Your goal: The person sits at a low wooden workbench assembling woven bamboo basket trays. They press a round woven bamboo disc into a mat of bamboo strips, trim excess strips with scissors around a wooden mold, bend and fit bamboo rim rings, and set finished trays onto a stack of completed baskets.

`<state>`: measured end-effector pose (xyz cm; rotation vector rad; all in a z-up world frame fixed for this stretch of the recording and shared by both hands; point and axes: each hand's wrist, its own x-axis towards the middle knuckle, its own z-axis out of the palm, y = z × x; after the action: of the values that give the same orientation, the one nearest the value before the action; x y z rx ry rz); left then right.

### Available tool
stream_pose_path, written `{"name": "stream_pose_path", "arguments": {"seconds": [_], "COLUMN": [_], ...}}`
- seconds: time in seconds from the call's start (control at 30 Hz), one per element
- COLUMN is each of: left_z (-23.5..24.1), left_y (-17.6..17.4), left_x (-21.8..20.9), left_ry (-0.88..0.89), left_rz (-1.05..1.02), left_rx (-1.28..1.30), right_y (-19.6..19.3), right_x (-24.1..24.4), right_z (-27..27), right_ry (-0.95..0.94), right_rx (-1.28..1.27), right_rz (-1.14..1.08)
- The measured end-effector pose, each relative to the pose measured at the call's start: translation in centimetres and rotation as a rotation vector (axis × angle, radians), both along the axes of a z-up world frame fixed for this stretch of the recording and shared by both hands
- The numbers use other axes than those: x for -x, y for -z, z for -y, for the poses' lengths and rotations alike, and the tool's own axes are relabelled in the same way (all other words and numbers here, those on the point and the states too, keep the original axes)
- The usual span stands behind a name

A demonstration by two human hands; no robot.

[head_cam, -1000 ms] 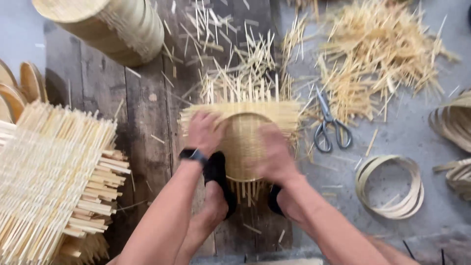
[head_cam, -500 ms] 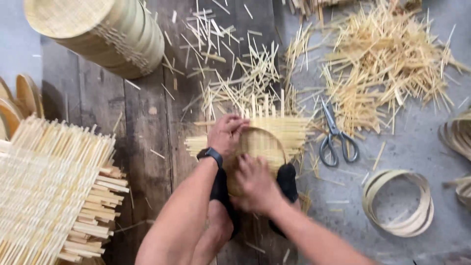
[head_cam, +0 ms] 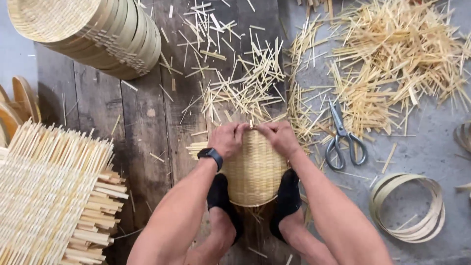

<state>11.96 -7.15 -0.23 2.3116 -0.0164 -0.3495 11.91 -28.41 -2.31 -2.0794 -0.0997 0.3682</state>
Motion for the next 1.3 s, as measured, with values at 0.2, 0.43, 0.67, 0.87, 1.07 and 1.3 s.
{"name": "stream_pose_path", "arguments": {"seconds": [0.2, 0.43, 0.67, 0.87, 1.07, 1.3], "left_z": [-0.5, -0.4, -1.8, -2.8, -4.9, -6.8], "left_y": [0.2, -1.3, -1.0, 0.7, 5.1, 8.5], "left_x": [-0.1, 4.2, 9.4, 8.1, 8.3, 7.4], "left_ry": [-0.076, -0.372, -0.657, -0.694, -0.766, -0.652], "left_rz": [-0.157, 0.546, 0.148, -0.170, -0.317, -0.421], "left_rx": [0.143, 0.116, -0.118, -0.019, 0.380, 0.501], "right_y": [1.1, -6.6, -8.5, -9.0, -6.8, -20.1], "right_x": [-0.9, -1.2, -1.7, -2.6, -1.4, 0.3], "right_z": [-0.9, -6.8, -8.9, -9.4, -8.4, 4.1], "right_ry": [0.044, -0.064, -0.204, -0.152, -0.019, -0.118], "right_rx": [0.063, 0.194, 0.533, 0.583, 0.485, 0.214], "right_rz": [-0.131, 0.033, -0.338, -0.296, -0.224, 0.248]}}
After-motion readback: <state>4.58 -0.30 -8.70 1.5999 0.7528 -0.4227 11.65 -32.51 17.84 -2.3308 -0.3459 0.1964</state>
